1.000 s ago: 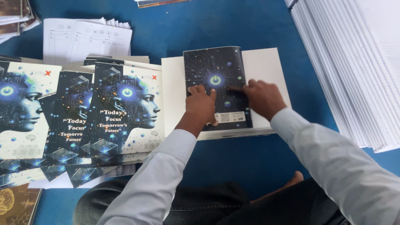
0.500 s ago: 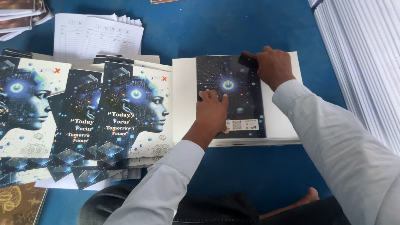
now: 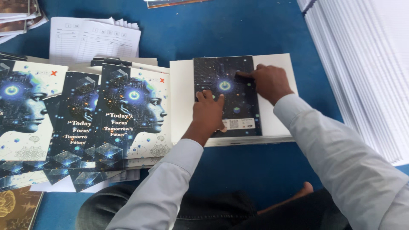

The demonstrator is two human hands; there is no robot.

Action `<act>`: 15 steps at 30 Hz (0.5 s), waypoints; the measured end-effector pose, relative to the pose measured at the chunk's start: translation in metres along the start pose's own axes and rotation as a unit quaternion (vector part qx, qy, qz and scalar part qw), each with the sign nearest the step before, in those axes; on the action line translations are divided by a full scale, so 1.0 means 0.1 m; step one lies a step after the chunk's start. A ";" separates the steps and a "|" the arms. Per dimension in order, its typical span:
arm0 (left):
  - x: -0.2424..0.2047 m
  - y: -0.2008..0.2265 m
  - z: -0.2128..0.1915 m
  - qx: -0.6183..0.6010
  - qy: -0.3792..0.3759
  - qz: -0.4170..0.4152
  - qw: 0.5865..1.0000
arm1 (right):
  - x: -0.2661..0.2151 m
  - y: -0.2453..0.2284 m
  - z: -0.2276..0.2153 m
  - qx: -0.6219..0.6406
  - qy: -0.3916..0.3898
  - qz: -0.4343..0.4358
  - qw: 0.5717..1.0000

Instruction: The person inserts a printed cover sheet into a stack of blank pages, folds it over, and presses it flat. This process is repeated multiple times with identical materials.

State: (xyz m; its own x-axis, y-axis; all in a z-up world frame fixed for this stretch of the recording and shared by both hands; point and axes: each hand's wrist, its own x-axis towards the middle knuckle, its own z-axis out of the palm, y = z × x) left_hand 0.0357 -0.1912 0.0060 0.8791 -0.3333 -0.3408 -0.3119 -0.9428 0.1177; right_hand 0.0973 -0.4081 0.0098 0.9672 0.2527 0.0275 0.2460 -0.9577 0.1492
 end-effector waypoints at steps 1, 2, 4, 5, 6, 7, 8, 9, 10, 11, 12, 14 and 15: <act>-0.01 -0.01 0.01 -0.006 0.007 -0.001 1.000 | -0.10 -0.03 -0.03 0.008 -0.005 0.002 1.000; -0.02 -0.02 0.02 -0.016 0.010 -0.006 1.000 | -0.20 -0.07 -0.06 0.017 -0.009 0.004 1.000; -0.05 -0.03 0.03 -0.035 0.017 -0.017 0.999 | -0.40 -0.14 -0.16 0.027 -0.040 0.001 0.999; -0.06 -0.03 0.03 -0.040 0.024 -0.019 0.999 | -0.51 -0.18 -0.21 0.032 -0.055 0.000 0.998; -0.06 -0.04 0.03 -0.044 0.031 -0.021 0.998 | -0.61 -0.22 -0.26 0.037 -0.082 -0.001 0.996; -0.06 -0.04 0.03 -0.049 0.038 -0.023 0.998 | -0.72 -0.27 -0.31 0.042 -0.109 -0.001 0.993; -0.06 -0.04 0.03 -0.047 0.037 -0.025 0.998 | -0.82 -0.31 -0.35 0.047 -0.137 -0.001 0.989; -0.06 -0.04 0.03 -0.045 0.036 -0.027 0.998 | -0.93 -0.35 -0.39 0.046 -0.137 -0.009 0.989; -0.05 -0.03 0.03 -0.044 0.035 -0.030 0.998 | -1.03 -0.38 -0.42 0.046 -0.136 -0.017 0.989; -0.04 -0.03 0.03 -0.043 0.032 -0.033 0.998 | -1.13 -0.40 -0.44 0.045 -0.136 -0.025 0.989; -0.03 -0.03 0.03 -0.043 0.028 -0.037 0.998 | -1.21 -0.41 -0.45 0.050 -0.129 -0.026 0.990; -0.04 -0.02 0.02 -0.042 0.025 -0.040 0.998 | -1.34 -0.44 -0.45 0.061 -0.115 -0.027 0.991; -0.05 -0.03 0.02 -0.041 0.026 -0.041 0.998 | -1.38 -0.46 -0.45 0.062 -0.113 -0.023 0.991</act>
State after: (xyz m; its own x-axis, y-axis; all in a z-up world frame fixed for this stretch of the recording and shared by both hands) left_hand 0.0317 -0.1871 0.0057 0.9182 -0.2536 -0.3044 -0.2101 -0.9630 0.1686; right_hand -0.0500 -0.3931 0.0434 0.9409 0.2733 -0.2001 0.2834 -0.9587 0.0228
